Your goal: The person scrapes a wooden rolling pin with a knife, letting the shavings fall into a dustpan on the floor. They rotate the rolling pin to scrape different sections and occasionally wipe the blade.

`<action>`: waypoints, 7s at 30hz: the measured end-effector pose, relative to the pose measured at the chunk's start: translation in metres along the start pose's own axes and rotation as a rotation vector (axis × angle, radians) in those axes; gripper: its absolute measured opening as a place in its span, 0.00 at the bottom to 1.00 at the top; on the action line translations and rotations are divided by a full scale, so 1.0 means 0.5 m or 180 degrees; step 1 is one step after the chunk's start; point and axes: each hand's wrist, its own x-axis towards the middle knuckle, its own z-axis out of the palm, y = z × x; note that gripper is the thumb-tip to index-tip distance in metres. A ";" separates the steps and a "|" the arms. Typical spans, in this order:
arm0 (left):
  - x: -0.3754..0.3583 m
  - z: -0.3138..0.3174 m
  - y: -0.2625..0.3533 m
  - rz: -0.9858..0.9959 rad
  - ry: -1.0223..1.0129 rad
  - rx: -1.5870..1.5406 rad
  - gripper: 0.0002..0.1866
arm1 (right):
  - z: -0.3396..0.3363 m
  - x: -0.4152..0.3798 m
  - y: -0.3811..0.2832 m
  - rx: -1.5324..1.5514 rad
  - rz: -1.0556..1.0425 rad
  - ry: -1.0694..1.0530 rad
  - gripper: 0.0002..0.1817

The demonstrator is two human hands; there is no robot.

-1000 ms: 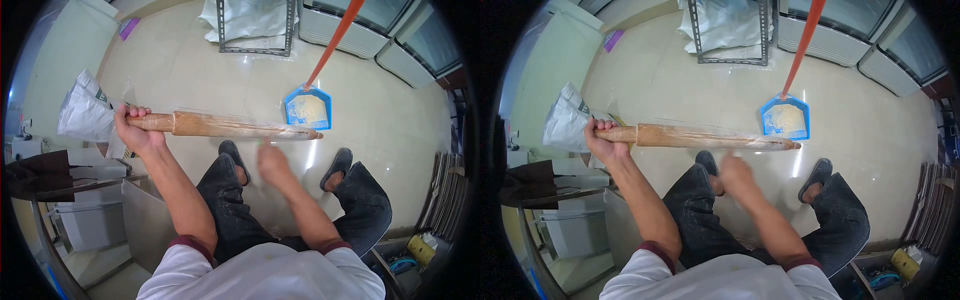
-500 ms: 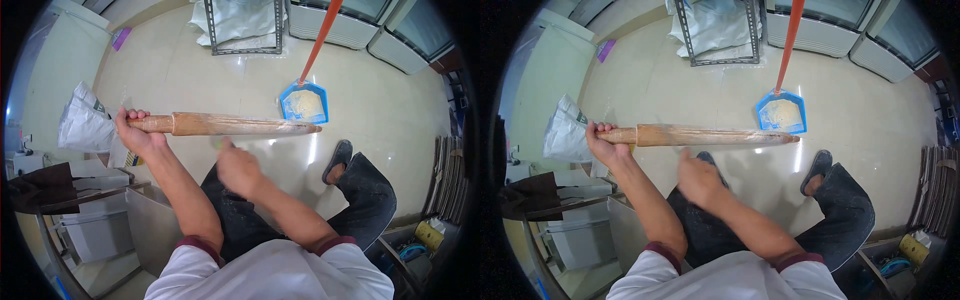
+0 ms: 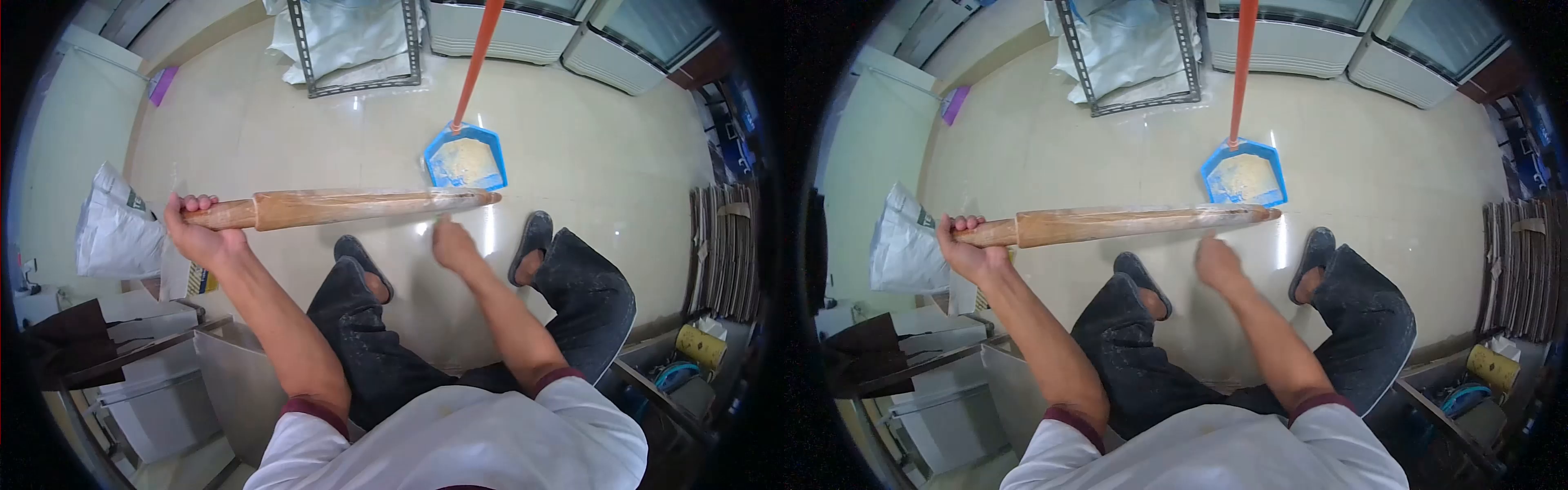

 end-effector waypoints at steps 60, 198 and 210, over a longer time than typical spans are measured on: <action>-0.034 0.045 -0.005 0.0346 -0.0513 -0.0142 0.11 | -0.112 -0.103 -0.267 0.0289 -0.0845 -0.0436 0.17; -0.005 0.009 0.024 -0.0201 -0.1997 -0.0298 0.12 | -0.017 0.008 0.102 0.0322 -0.0589 0.0683 0.15; -0.015 0.016 0.019 -0.0161 -0.2396 -0.0507 0.11 | -0.009 -0.052 -0.031 0.0727 -0.0374 0.0026 0.24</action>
